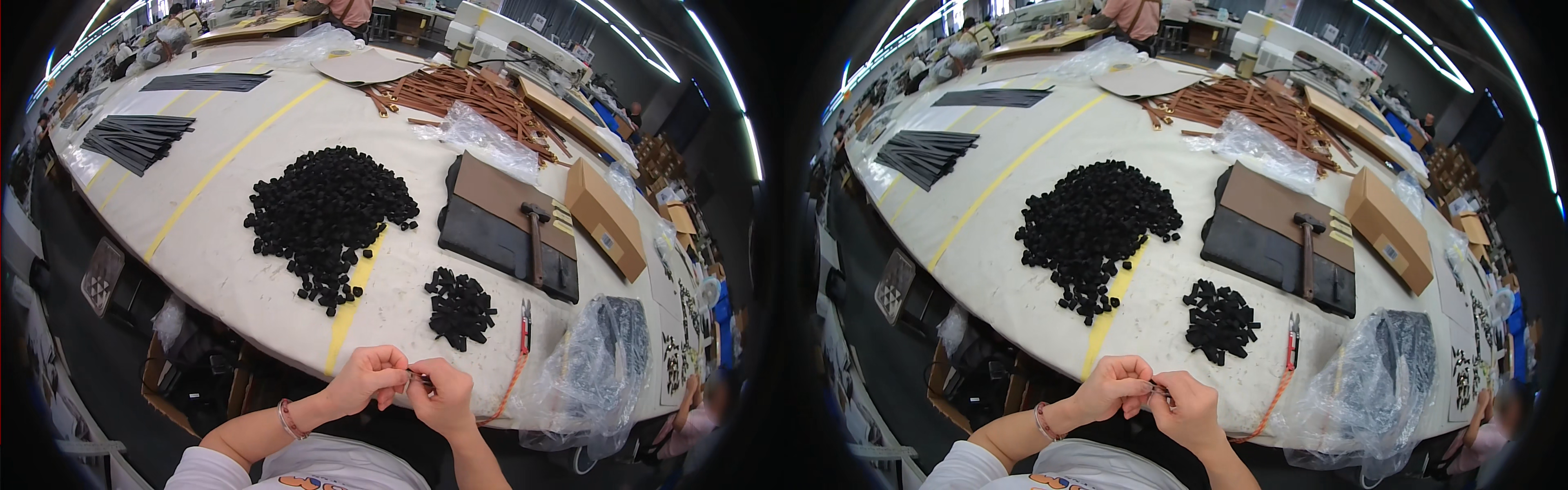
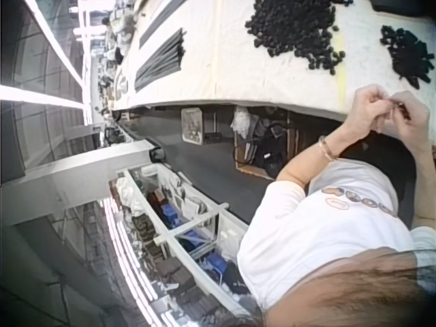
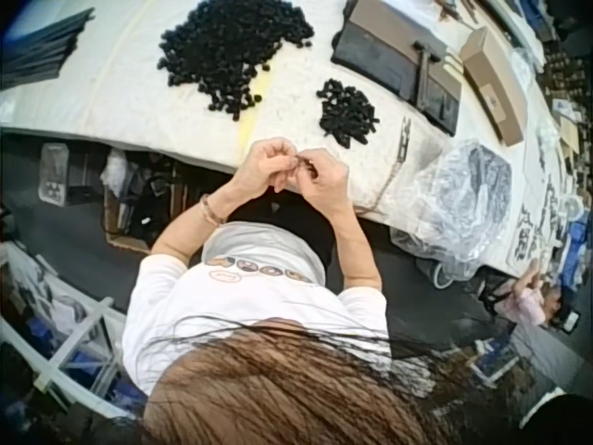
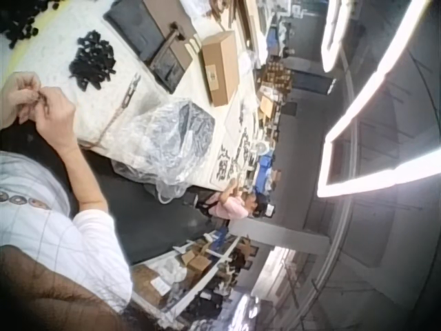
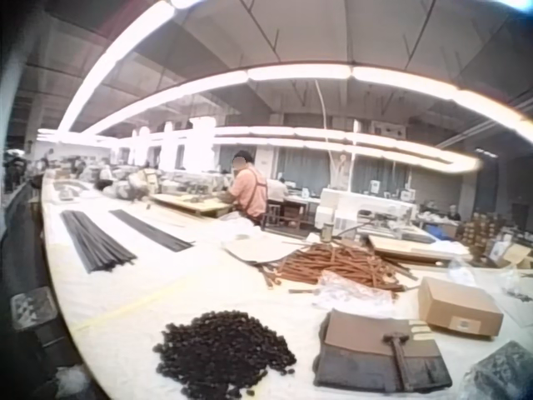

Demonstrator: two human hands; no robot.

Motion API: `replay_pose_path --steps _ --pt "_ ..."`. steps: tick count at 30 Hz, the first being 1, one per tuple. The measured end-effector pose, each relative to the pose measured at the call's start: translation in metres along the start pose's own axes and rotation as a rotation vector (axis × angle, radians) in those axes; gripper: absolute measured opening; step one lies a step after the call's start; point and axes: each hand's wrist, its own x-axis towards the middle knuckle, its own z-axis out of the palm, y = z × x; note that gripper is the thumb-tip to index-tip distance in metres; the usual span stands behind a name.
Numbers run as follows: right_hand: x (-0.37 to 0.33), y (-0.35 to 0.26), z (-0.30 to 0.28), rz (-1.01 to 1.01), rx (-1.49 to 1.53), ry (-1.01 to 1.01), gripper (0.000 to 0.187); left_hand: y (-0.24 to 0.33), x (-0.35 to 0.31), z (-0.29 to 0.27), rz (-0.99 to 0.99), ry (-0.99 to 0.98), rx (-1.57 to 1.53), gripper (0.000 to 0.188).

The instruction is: The person trims excess thread from small fabric loops one at a time using thread snips and places them into a pile on the table.

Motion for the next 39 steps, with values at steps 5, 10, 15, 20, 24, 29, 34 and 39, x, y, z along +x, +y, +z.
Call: replay_pose_path --steps 5,10,15,20,24,29,34,39 --pt "-0.004 0.008 -0.002 0.343 0.326 -0.086 0.004 -0.001 -0.004 0.005 0.127 0.017 0.276 0.008" --pt "-0.010 0.009 0.010 0.364 0.314 0.044 0.008 -0.004 -0.003 0.001 0.065 0.008 0.171 0.004" --pt "0.000 0.008 0.003 0.520 0.513 -0.066 0.011 -0.009 -0.006 -0.004 0.205 0.032 0.491 0.006" --pt "0.000 0.011 0.001 0.542 0.497 -0.191 0.014 -0.005 -0.006 0.003 0.532 0.085 0.849 0.008" --pt "0.001 0.017 -0.005 0.619 0.693 -0.318 0.013 0.005 -0.010 0.001 0.478 0.057 0.857 0.006" --pt "0.005 0.016 -0.008 0.783 1.102 -0.425 0.012 0.011 -0.009 -0.005 0.310 0.012 0.725 0.004" --pt "0.005 0.018 0.005 0.610 0.660 -0.298 0.008 -0.002 -0.005 -0.002 0.770 0.180 1.198 0.007" --pt "0.002 0.014 0.017 0.391 0.211 -0.038 0.010 -0.015 0.008 -0.004 1.045 0.191 1.347 0.012"
